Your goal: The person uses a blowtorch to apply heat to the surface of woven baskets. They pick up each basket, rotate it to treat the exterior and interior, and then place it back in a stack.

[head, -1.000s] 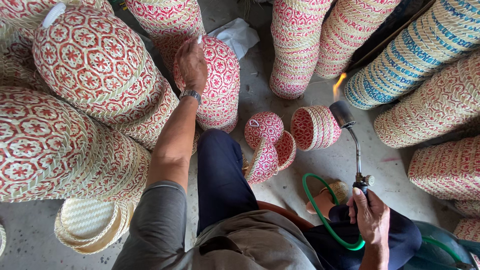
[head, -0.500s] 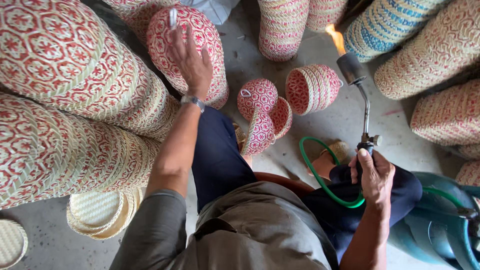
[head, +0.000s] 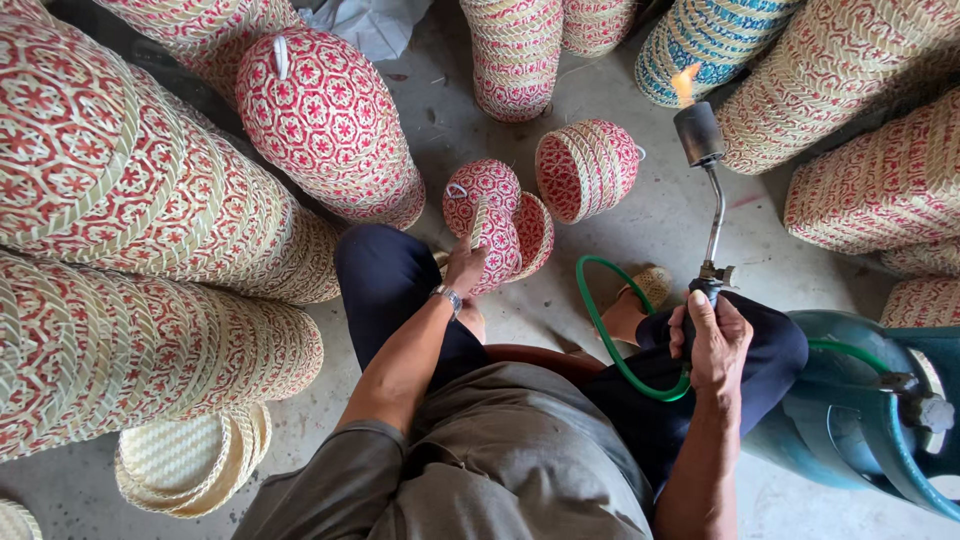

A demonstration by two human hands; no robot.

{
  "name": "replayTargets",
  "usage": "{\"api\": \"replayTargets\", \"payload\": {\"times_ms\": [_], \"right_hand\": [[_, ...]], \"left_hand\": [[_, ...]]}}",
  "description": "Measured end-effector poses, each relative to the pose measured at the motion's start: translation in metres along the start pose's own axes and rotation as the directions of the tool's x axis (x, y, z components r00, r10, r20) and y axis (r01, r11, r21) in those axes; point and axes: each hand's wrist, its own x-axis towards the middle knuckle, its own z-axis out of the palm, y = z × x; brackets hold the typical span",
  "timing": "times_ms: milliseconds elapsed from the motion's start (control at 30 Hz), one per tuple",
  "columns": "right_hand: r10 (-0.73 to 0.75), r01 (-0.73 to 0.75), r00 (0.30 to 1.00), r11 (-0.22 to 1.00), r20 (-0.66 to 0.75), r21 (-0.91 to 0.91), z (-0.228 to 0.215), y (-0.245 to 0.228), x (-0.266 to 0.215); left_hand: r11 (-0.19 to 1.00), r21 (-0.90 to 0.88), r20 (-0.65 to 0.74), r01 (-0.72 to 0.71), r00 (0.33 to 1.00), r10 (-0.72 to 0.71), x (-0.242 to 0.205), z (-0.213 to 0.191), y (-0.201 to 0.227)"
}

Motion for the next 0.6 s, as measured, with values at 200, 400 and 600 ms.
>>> {"api": "replayTargets", "payload": {"times_ms": [200,400,600], "right_hand": [[0.014,-0.009,0.998,0.997,0.054,-0.075,0.008,0.0,0.0],[0.0,0.051,0.969,0.978,0.247,-0.202,0.017,-0.021,-0.008],[0.025,0.188,0.893,0.887,0.449,-0.422,0.017,-0.054,-0.015]], "left_hand": [[0.984,-0.018,-0.046,-0.179,0.983,0.178,0.006,-0.058,0.085],[0.963,-0.098,-0.162,-0.25,0.959,0.232,0.017,-0.129,0.191],[0.85,-0.076,-0.184,-0.521,0.845,0.501,0.036,-0.191,0.241]]}}
